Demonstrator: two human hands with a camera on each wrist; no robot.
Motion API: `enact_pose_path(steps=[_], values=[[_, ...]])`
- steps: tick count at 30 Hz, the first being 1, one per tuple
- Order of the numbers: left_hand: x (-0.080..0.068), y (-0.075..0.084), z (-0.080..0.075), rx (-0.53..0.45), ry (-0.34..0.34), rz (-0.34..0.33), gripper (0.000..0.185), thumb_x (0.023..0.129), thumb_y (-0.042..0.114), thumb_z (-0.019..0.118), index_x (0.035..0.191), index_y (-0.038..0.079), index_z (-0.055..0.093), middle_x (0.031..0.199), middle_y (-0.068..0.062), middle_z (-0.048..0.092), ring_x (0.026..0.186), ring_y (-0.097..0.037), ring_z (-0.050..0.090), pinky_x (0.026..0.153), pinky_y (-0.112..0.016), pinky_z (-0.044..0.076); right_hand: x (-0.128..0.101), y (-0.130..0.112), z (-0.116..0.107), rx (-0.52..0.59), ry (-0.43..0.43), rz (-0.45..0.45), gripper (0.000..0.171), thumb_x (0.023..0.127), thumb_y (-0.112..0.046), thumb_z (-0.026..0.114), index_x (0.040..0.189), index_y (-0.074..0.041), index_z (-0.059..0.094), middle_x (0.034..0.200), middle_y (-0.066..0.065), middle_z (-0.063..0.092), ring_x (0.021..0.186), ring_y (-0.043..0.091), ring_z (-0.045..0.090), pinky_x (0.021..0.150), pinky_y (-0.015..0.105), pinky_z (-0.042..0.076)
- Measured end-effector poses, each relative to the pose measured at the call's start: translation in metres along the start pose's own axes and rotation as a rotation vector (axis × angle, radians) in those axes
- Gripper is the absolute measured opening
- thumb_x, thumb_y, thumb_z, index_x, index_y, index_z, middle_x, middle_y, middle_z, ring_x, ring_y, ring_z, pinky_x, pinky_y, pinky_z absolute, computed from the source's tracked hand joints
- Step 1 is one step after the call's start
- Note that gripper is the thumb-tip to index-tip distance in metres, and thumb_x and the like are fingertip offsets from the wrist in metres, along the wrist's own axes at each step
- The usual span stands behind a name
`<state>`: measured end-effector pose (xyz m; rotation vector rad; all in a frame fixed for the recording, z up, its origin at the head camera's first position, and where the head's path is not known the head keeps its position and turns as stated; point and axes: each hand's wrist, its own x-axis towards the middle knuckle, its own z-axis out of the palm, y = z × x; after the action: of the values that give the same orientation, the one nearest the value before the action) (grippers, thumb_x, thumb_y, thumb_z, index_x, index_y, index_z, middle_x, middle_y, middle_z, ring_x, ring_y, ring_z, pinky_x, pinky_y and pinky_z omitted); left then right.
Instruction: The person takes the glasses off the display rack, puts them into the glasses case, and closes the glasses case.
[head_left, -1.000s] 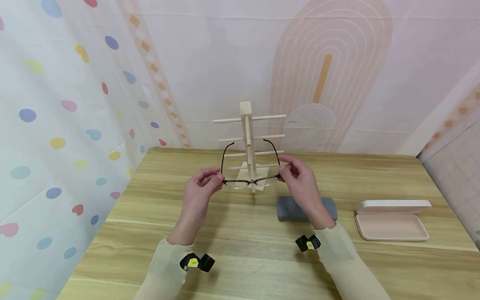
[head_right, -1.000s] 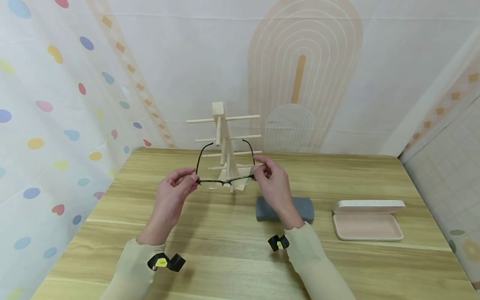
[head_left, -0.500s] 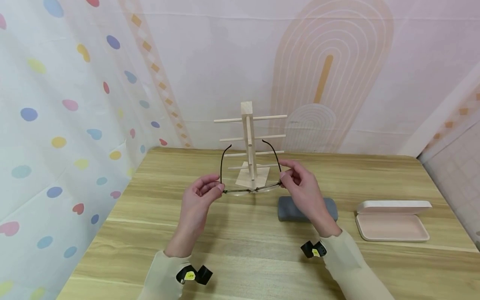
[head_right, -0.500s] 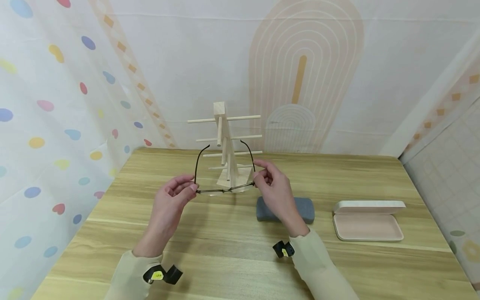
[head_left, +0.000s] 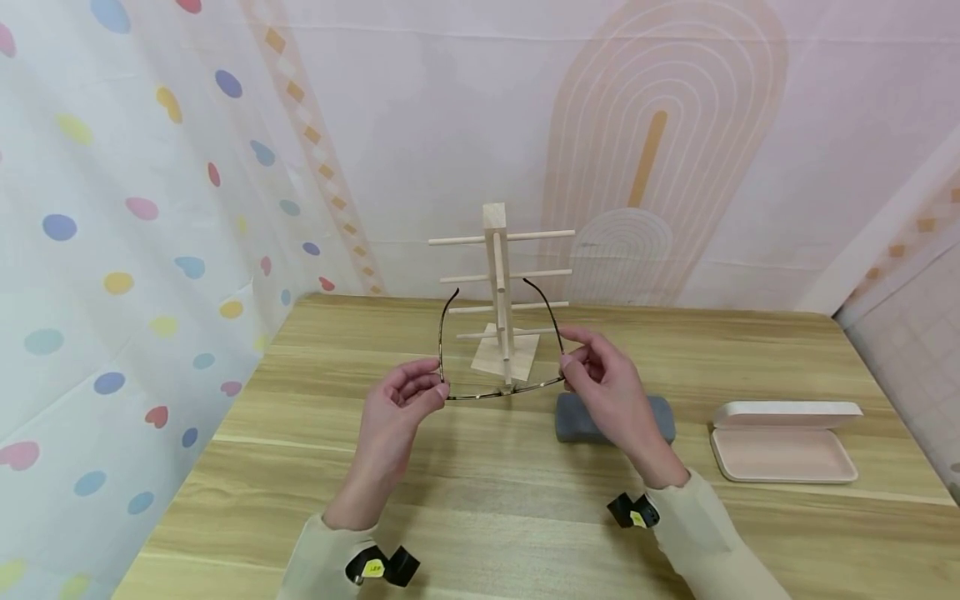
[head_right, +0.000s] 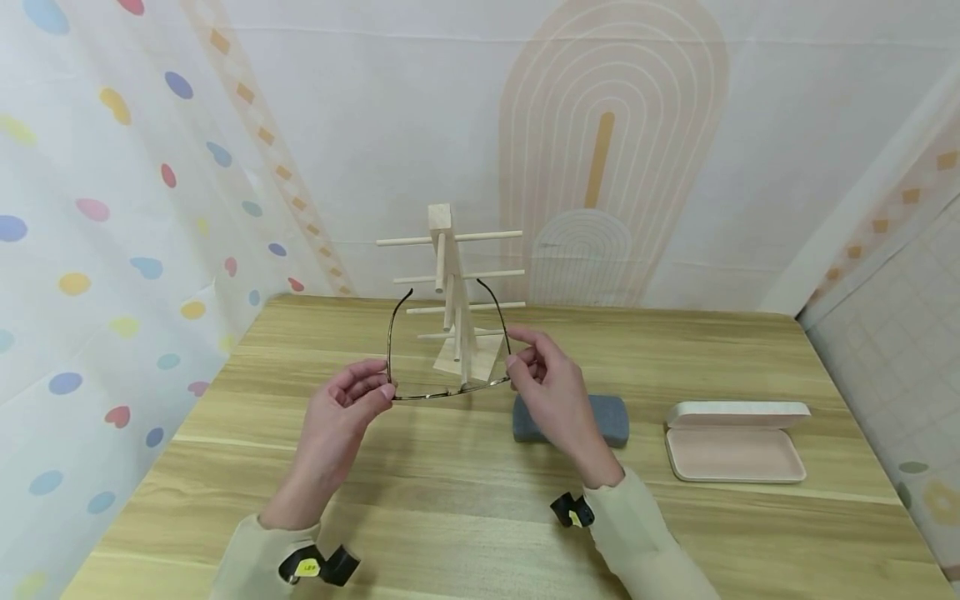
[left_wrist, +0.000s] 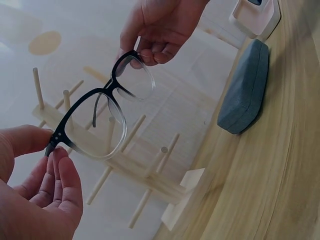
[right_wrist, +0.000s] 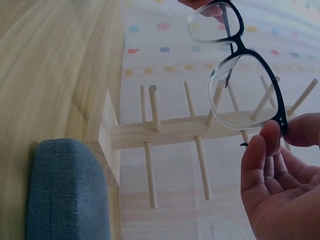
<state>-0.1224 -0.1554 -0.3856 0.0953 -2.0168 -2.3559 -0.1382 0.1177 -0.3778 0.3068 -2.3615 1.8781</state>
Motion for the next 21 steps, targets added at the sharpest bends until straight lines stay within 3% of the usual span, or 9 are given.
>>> enact_pose_path(steps=[8, 15, 21], values=[[-0.007, -0.003, -0.003, 0.005, -0.038, 0.000, 0.039, 0.089, -0.009, 0.071, 0.126, -0.006, 0.060, 0.101, -0.003, 0.068, 0.093, -0.015, 0.067, 0.082, -0.024, 0.057, -0.009, 0.001, 0.000, 0.003, 0.000, 0.028, 0.037, 0.103, -0.008, 0.060, 0.140, -0.006, 0.060, 0.095, 0.014, 0.067, 0.079, 0.026, 0.068, 0.072, 0.026, 0.057], [-0.011, -0.002, -0.003, 0.032, -0.060, 0.029, 0.036, 0.089, -0.010, 0.072, 0.123, -0.005, 0.060, 0.102, -0.004, 0.069, 0.095, -0.015, 0.067, 0.084, -0.024, 0.058, -0.016, 0.001, -0.003, 0.062, -0.017, 0.042, 0.041, 0.105, -0.010, 0.059, 0.145, -0.007, 0.053, 0.097, 0.016, 0.064, 0.078, 0.016, 0.072, 0.079, 0.037, 0.062], [-0.015, -0.003, -0.002, 0.059, -0.070, 0.045, 0.037, 0.090, -0.011, 0.071, 0.125, -0.006, 0.060, 0.105, -0.007, 0.068, 0.096, -0.015, 0.067, 0.086, -0.025, 0.057, -0.021, 0.004, -0.005, 0.069, -0.024, 0.011, 0.044, 0.105, -0.008, 0.058, 0.148, -0.009, 0.048, 0.099, 0.017, 0.065, 0.080, 0.027, 0.075, 0.079, 0.048, 0.062]])
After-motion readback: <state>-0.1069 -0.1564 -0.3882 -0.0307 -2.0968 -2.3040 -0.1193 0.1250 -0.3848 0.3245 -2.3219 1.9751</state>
